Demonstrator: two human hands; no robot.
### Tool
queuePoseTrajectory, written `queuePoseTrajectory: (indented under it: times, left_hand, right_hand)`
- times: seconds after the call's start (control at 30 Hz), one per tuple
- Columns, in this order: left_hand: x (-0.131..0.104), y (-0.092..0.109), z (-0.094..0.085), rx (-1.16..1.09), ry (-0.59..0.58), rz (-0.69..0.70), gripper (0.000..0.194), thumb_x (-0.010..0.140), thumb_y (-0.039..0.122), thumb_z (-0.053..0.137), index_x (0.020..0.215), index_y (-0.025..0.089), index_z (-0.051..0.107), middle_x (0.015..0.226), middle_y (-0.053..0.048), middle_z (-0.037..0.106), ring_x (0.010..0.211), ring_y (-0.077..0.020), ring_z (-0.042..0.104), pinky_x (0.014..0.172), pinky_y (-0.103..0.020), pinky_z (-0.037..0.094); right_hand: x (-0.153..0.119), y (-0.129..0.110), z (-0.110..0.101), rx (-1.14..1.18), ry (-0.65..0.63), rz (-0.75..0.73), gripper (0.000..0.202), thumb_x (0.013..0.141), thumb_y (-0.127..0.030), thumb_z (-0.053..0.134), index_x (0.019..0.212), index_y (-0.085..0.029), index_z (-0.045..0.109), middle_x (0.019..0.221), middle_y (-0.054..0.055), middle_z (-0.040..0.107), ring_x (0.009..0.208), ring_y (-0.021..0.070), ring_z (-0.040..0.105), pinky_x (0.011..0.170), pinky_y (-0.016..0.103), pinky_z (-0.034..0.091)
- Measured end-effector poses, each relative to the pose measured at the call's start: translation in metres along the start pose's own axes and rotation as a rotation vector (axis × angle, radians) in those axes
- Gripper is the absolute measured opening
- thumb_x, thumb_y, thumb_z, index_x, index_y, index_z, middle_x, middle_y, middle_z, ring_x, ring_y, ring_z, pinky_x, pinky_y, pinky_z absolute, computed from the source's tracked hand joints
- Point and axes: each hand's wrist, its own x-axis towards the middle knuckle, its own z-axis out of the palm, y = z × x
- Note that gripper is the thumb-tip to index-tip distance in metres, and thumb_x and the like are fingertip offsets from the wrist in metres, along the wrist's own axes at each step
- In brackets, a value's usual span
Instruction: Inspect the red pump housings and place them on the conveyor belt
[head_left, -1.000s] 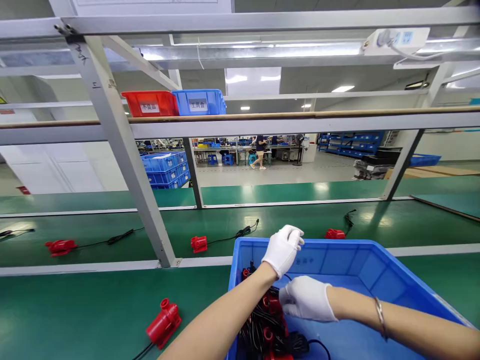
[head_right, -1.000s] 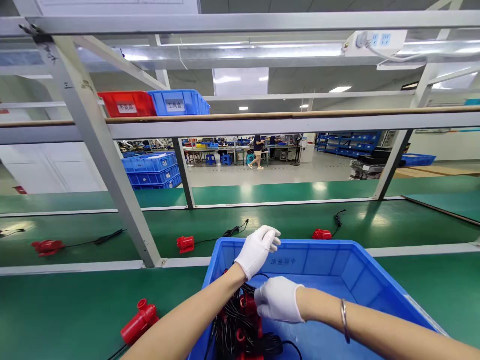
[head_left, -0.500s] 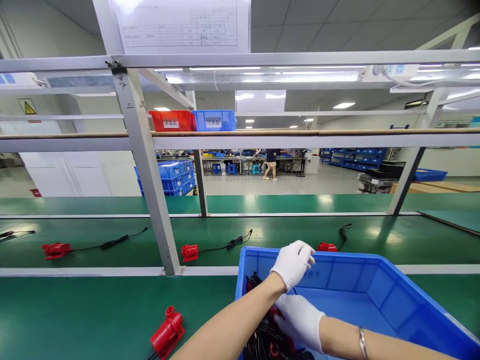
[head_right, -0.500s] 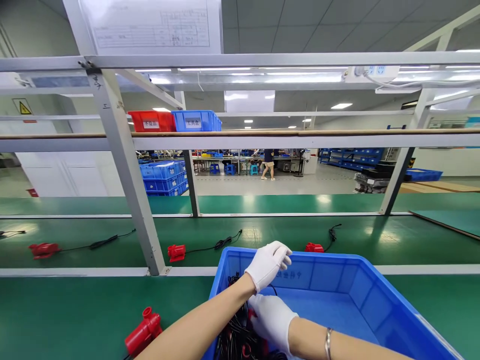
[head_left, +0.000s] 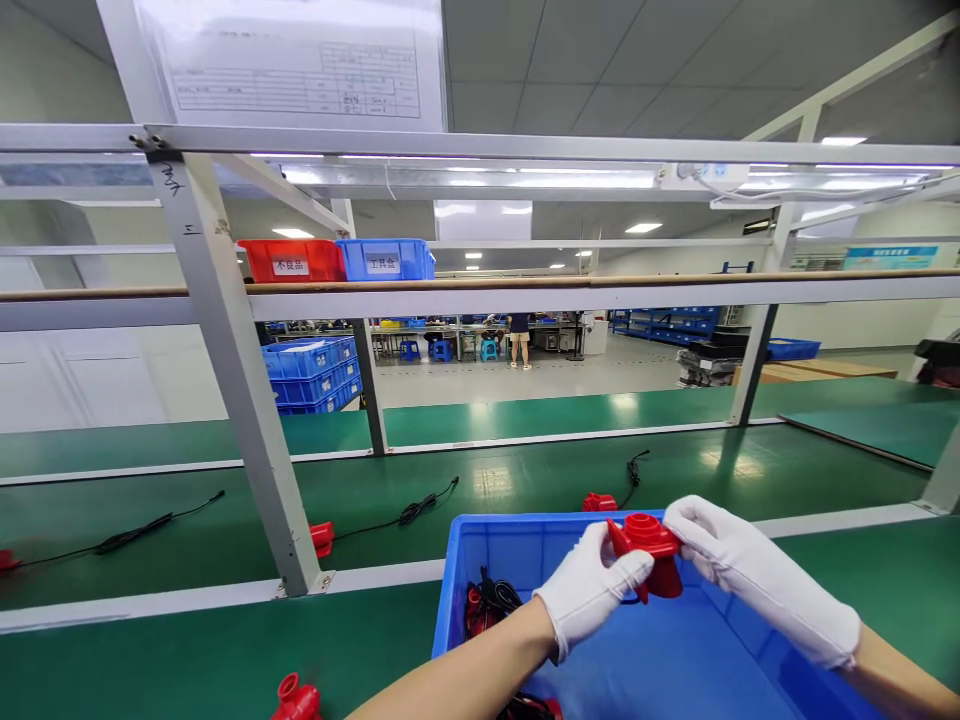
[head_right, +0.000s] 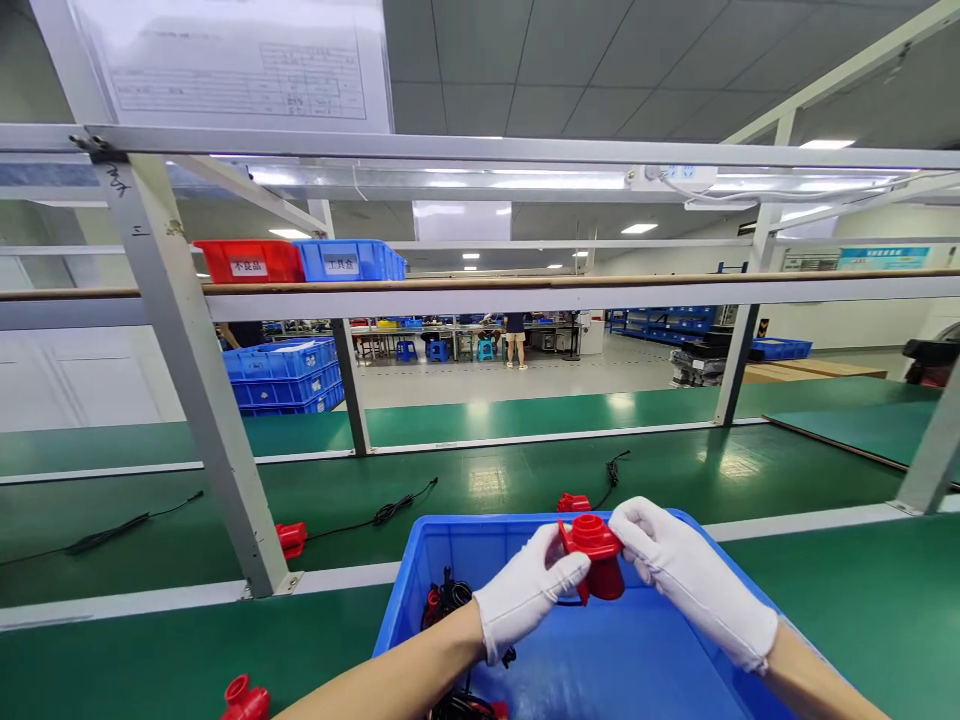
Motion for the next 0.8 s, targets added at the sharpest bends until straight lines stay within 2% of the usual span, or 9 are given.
queuePoseTrajectory:
  times: [0.1,0.17,0.27,0.4,0.5,0.57,0.67,0.8]
  left_hand:
    - [-0.002,0.003,0.004,-0.115,-0.033,-0.045,0.072,0.078,0.065,0.066,0.126,0.014,0.052,0.124,-0.018,0.062,0.094,-0.0233,0.066,0.071,-0.032,0.052]
    - [-0.003,0.007,0.005,-0.177,-0.015,-0.062,0.072,0.079,0.064,0.065,0.127,0.013,0.049,0.123,-0.018,0.062,0.083,-0.0206,0.067,0.068,-0.032,0.052]
    - [-0.004,0.013,0.007,-0.301,-0.028,-0.052,0.066,0.082,0.061,0.062,0.125,0.014,0.046,0.112,-0.015,0.066,0.075,-0.0194,0.067,0.07,-0.035,0.054]
    - [-0.003,0.014,0.008,-0.475,-0.116,0.012,0.054,0.089,0.055,0.059,0.125,0.017,0.046,0.101,-0.01,0.068,0.074,-0.0169,0.066,0.076,-0.035,0.053]
    - [-0.001,0.011,0.009,-0.533,-0.139,0.032,0.042,0.095,0.05,0.053,0.123,0.019,0.047,0.106,-0.01,0.068,0.077,-0.0162,0.067,0.077,-0.034,0.052]
    - [0.0,0.01,0.01,-0.563,-0.14,0.025,0.038,0.098,0.047,0.048,0.123,0.019,0.048,0.113,-0.011,0.067,0.084,-0.0174,0.067,0.078,-0.033,0.052]
    - [-0.002,0.011,0.012,-0.585,-0.165,0.039,0.039,0.099,0.045,0.046,0.129,0.02,0.048,0.123,-0.014,0.063,0.096,-0.0204,0.066,0.079,-0.033,0.052]
    - [-0.009,0.022,0.007,-0.578,-0.231,0.1,0.045,0.096,0.044,0.055,0.134,0.021,0.048,0.132,-0.013,0.057,0.107,-0.0206,0.06,0.081,-0.029,0.048]
  right_hand:
    - [0.0,0.005,0.006,0.066,0.016,-0.019,0.05,0.092,-0.069,0.041,0.087,-0.02,0.048,0.063,-0.005,0.042,0.054,0.0103,0.036,0.048,0.022,0.03]
    - [0.002,0.01,0.01,0.1,0.014,-0.064,0.051,0.092,-0.069,0.041,0.092,-0.019,0.049,0.065,-0.004,0.047,0.056,0.0105,0.04,0.052,0.022,0.036]
    - [0.004,0.019,0.015,0.111,0.012,-0.112,0.051,0.094,-0.067,0.042,0.106,-0.018,0.05,0.071,-0.002,0.055,0.061,0.0115,0.047,0.059,0.024,0.041]
    - [0.0,0.03,0.017,0.044,-0.054,-0.063,0.057,0.096,-0.068,0.037,0.12,-0.018,0.048,0.075,0.0,0.059,0.061,0.0132,0.051,0.058,0.025,0.043]
    - [-0.007,0.026,0.019,-0.03,-0.139,-0.07,0.058,0.097,-0.068,0.033,0.12,-0.018,0.051,0.077,0.002,0.062,0.066,0.0161,0.058,0.062,0.028,0.047]
    - [-0.012,0.017,0.021,-0.054,-0.148,-0.12,0.054,0.095,-0.066,0.039,0.118,-0.019,0.053,0.091,0.005,0.066,0.081,0.0193,0.063,0.073,0.03,0.051]
    - [-0.02,0.005,0.023,-0.103,-0.087,-0.158,0.046,0.093,-0.062,0.045,0.111,-0.021,0.055,0.111,0.008,0.066,0.101,0.0236,0.063,0.088,0.034,0.051]
    - [-0.029,0.002,0.024,-0.2,0.012,-0.187,0.046,0.091,-0.059,0.049,0.117,-0.021,0.055,0.116,0.01,0.066,0.099,0.0248,0.065,0.086,0.035,0.052]
